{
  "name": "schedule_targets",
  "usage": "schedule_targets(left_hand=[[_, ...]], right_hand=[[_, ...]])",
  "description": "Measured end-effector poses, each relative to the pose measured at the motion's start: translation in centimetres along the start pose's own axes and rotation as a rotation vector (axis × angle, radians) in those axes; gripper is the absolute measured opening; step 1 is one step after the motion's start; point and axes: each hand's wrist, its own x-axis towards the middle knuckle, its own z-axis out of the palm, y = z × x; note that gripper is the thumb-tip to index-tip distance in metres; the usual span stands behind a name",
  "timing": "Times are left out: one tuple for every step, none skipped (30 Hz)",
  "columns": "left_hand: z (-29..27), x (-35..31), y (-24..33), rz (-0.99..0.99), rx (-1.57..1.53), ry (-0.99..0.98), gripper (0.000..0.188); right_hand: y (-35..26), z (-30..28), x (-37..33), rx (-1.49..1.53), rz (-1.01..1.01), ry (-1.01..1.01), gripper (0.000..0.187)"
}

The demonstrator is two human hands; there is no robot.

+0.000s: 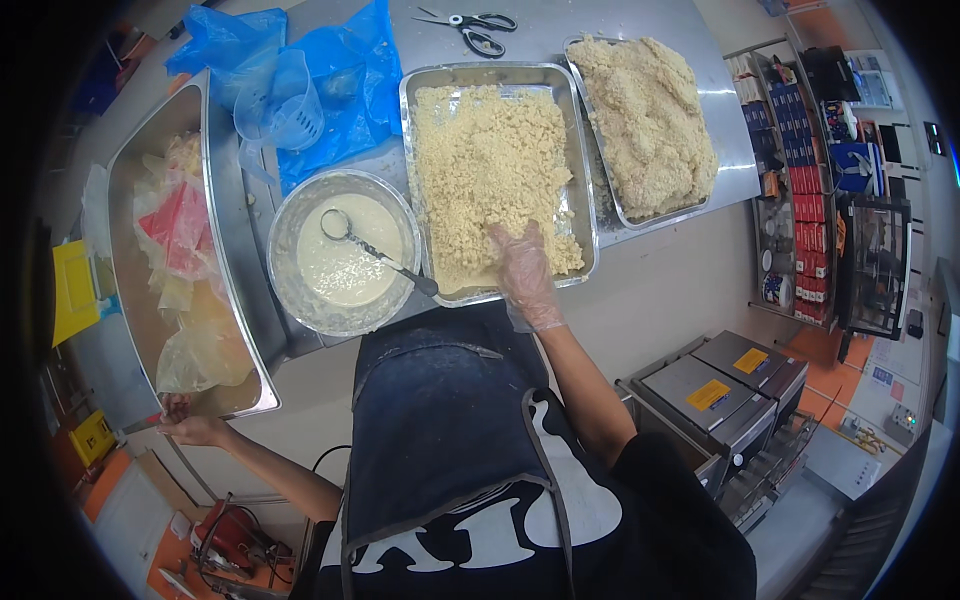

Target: The person coats chicken cutlets in breadcrumbs in a metal tray, stacks them onto an adjacent tray, unpacks a blue plastic bag, and dips chicken pieces from a container into a bowl of batter.

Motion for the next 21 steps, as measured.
schedule_targets(left_hand=[[-0.1, -0.1, 0.1, 0.008, 0.009, 0.001, 0.079], [-0.2, -0.1, 0.0, 0.006, 0.005, 0.013, 0.079], [-0.5, 0.1, -0.2, 0.024, 0.022, 0.011, 0.079], [-0.5, 0.0, -0.4, 0.042, 0.035, 0.007, 0.079], [-0.4, -0.1, -0.6, 0.038, 0.03, 0.019, 0.079], [-0.3, -0.1, -0.5, 0.04, 0.032, 0.013, 0.079], [-0.1, -0.1, -0.4, 0.043, 0.033, 0.0, 0.079], [0.1, -0.2, -0.2, 0.043, 0.03, 0.001, 0.079], [0.3, -0.3, -0.1, 0.036, 0.028, 0.02, 0.079], [0.5, -0.5, 0.0, 0.031, 0.029, 0.04, 0.079], [0.4, -0.5, -0.2, 0.028, 0.028, 0.038, 0.079], [0.1, -0.3, -0.3, 0.023, 0.019, 0.026, 0.079], [-0.1, -0.1, -0.4, 0.018, 0.01, 0.013, 0.078], [-0.2, -0.1, -0.6, 0.015, 0.011, 0.012, 0.078], [-0.6, 0.0, -0.2, 0.032, 0.036, 0.024, 0.078], [-0.5, -0.1, -0.2, 0.041, 0.051, 0.031, 0.078], [-0.3, -0.2, -0.2, 0.036, 0.049, 0.04, 0.078], [0.0, -0.4, 0.2, 0.032, 0.056, 0.042, 0.077], [0.3, -0.4, 0.4, 0.031, 0.063, 0.04, 0.077], [0.3, -0.4, 0.5, 0.032, 0.064, 0.04, 0.077], [0.4, -0.4, 0.4, 0.027, 0.049, 0.044, 0.077]], right_hand=[[0.7, 0.0, 0.1, -0.003, -0.011, 0.003, 0.075], [1.3, -0.1, 0.2, 0.097, -0.064, 0.037, 0.067], [1.6, -0.2, 0.4, 0.197, -0.118, 0.068, 0.059], [0.8, -1.4, 0.7, 0.191, -0.13, 0.072, 0.059], [0.1, -2.9, 0.9, 0.231, -0.027, 0.078, 0.05], [-0.9, -4.7, 1.4, 0.275, 0.075, 0.082, 0.041], [-1.6, -6.2, 2.2, 0.275, 0.069, 0.085, 0.041], [-2.4, -7.7, 3.1, 0.459, 0.219, 0.073, 0.039], [-3.0, -9.0, 4.1, 0.639, 0.373, 0.06, 0.037], [-3.5, -10.0, 5.1, 0.82, 0.527, 0.045, 0.035], [-3.9, -10.5, 6.1, 0.941, 0.489, 0.081, 0.041], [-3.6, -10.5, 6.9, 0.94, 0.489, 0.081, 0.041], [-3.0, -10.6, 7.5, 0.781, 0.325, 0.119, 0.045], [-2.4, -10.7, 7.7, 0.619, 0.164, 0.153, 0.049], [-2.0, -10.6, 7.4, 0.625, 0.154, 0.142, 0.049], [-1.4, -10.6, 6.3, 0.377, 0.091, 0.215, 0.055], [-1.1, -10.2, 5.2, 0.129, 0.027, 0.286, 0.062], [-0.9, -9.4, 3.9, 0.129, 0.018, 0.284, 0.062], [-0.7, -8.3, 2.1, 0.063, 0.195, 0.067, 0.073], [-0.7, -7.6, 1.1, -0.005, 0.372, -0.152, 0.085], [-1.0, -7.0, 0.8, -0.002, 0.378, -0.153, 0.085]])
